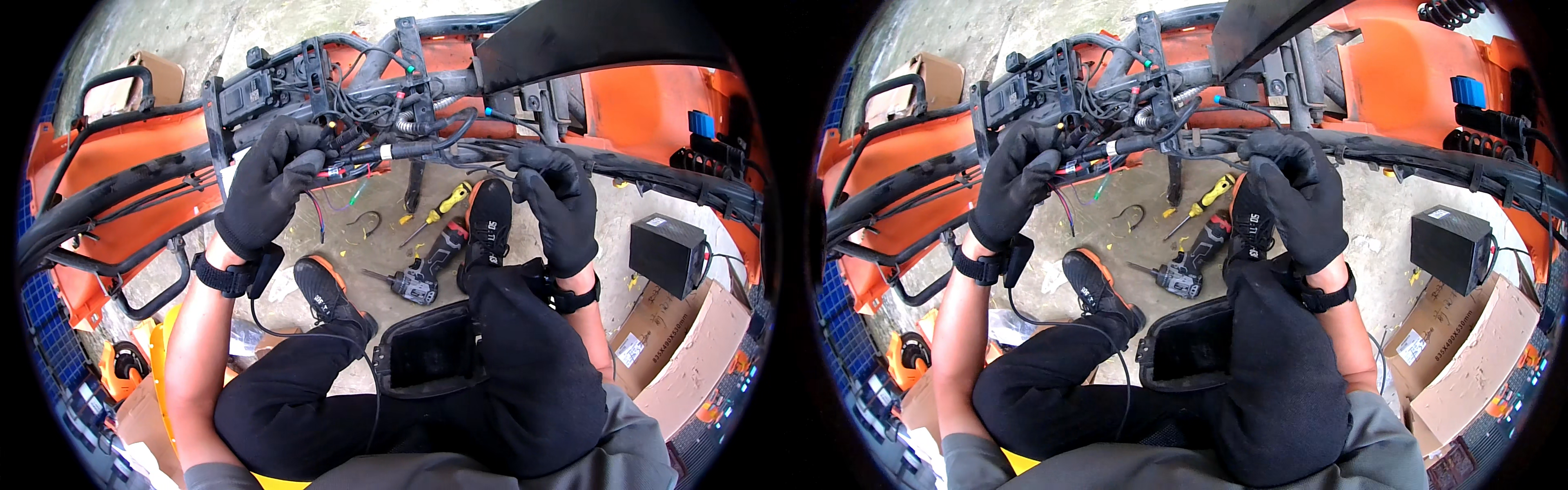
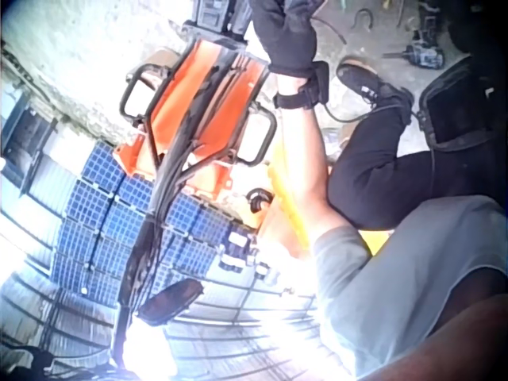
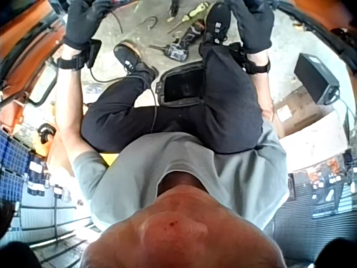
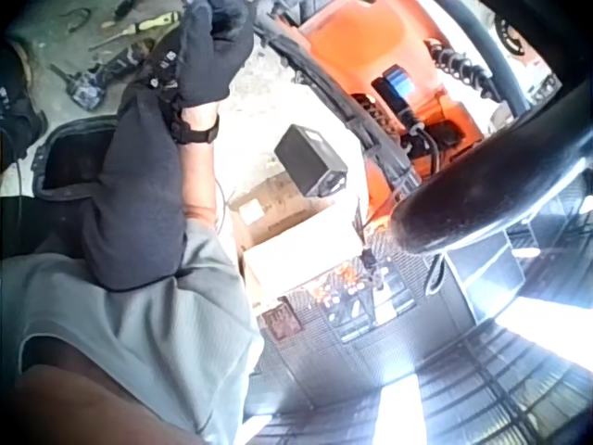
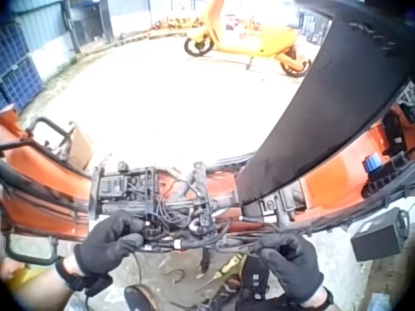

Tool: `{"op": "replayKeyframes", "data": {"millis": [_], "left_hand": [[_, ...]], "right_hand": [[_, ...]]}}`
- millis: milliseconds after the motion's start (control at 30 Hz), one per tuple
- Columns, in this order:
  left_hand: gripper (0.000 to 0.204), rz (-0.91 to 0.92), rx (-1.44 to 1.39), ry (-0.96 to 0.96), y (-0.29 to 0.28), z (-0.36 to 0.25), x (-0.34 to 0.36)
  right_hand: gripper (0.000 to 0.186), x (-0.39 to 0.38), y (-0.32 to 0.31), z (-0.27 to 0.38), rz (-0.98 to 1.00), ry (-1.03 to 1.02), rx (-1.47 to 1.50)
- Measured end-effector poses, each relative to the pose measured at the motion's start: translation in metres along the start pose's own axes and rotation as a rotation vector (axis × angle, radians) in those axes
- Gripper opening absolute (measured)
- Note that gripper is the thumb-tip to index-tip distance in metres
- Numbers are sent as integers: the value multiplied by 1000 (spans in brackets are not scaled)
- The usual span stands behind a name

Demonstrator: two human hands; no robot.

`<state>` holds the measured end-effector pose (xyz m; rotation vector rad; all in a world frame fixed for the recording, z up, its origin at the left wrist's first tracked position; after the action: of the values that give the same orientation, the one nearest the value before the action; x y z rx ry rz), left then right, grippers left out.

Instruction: The person connects electrical wires and plugs together wiring harness components on a vehicle frame by hand. They organize the cables and press plastic connectors together.

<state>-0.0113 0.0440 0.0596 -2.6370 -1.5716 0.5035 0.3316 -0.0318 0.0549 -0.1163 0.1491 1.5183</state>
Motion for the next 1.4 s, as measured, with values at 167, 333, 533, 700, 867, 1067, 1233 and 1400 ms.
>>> {"op": "replayKeyframes", "data": {"millis": [167,333,533,700,867,1067,1233,1400], "left_hand": [[34,14,119,60,5,-3,3],[26,-29,127,101,4,1,1],[25,58,284,204,9,-6,2],[24,26,369,264,13,-3,2],[23,50,360,196,12,1,1],[19,-1,281,140,14,5,4],[15,-62,350,184,17,8,6],[15,-93,249,235,16,19,8]], "right_hand": [[40,1,9,2,-53,-105,57],[51,2,9,8,53,-48,76],[37,-1,-9,-2,104,-50,115],[43,1,-4,12,201,-26,151],[33,6,0,25,239,58,18],[19,16,-5,11,130,116,-156],[21,12,-9,-3,224,90,-270],[33,8,4,-5,227,118,-338]]}}
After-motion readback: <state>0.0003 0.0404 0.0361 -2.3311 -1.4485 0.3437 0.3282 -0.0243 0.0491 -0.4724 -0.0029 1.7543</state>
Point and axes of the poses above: each hand's wrist, its own x-axis towards the middle knuckle, its own y-axis out of the palm, z = x × y, the point moved 2 cm from there along x, towards the middle knuckle, and after that the axes turned 4 degrees about z, right-handed, at the moved point
